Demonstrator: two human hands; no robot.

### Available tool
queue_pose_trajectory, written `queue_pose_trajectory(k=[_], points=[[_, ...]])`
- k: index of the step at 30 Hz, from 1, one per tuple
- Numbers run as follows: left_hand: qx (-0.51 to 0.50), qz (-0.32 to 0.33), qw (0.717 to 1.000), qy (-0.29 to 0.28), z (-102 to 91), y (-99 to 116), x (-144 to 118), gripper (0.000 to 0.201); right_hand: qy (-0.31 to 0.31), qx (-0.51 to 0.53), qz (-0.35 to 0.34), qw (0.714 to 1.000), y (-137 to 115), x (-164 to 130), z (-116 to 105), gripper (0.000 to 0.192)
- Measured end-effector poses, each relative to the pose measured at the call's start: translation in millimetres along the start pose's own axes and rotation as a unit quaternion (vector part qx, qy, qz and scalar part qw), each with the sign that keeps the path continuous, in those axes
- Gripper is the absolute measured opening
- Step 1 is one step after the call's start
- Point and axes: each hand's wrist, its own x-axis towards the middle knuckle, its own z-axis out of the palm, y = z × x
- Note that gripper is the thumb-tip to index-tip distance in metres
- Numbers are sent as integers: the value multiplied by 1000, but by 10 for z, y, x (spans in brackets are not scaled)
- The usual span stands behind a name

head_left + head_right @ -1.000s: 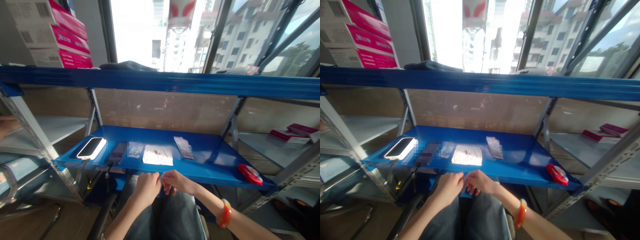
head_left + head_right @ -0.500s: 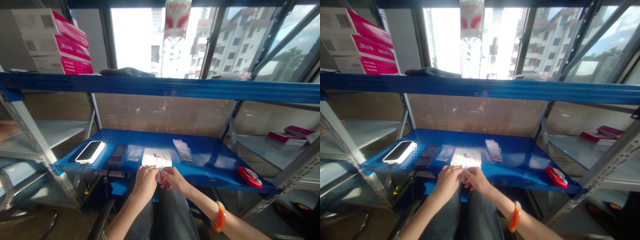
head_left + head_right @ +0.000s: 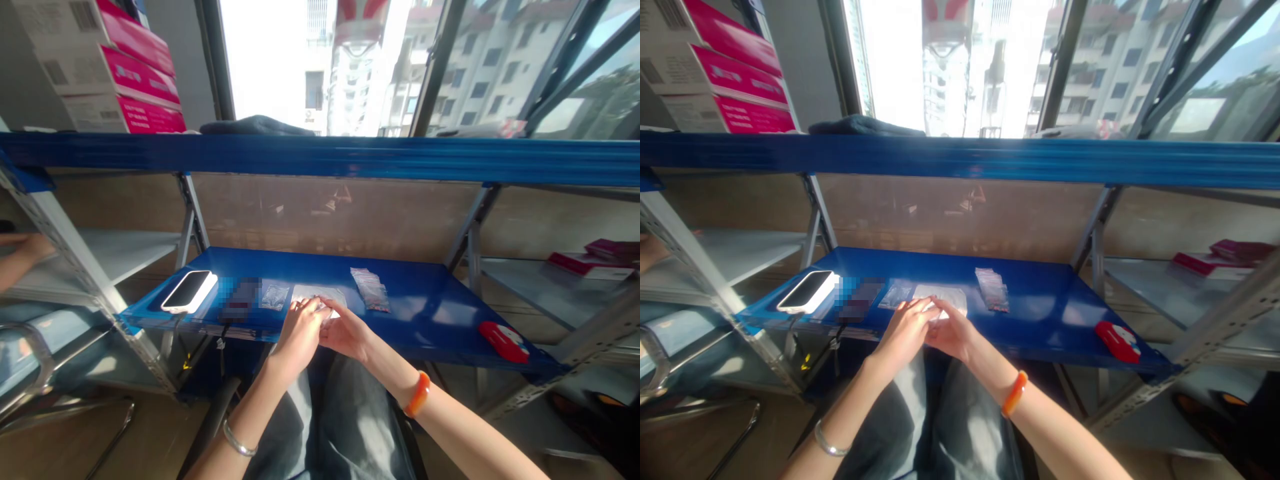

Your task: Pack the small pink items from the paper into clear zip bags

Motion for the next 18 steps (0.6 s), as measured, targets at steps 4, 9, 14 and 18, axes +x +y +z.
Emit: queue_pose_trajectory(k=[4,9,14,18], points=[[-3,-14,1000,1,-46,-42,-44,47,28,26,-6,999,54,129,51,26],[-101,-44,989,96,-11,-145,-142,30,86,46,-50,994,61,268,128,23],[-485,-293,771,290,204,-222,-69,23,179,24,-212,960,97,408,185,26],[-749,-452,448,183,377,-290,98,26,227,-79,-337,910,280,515,198,68]])
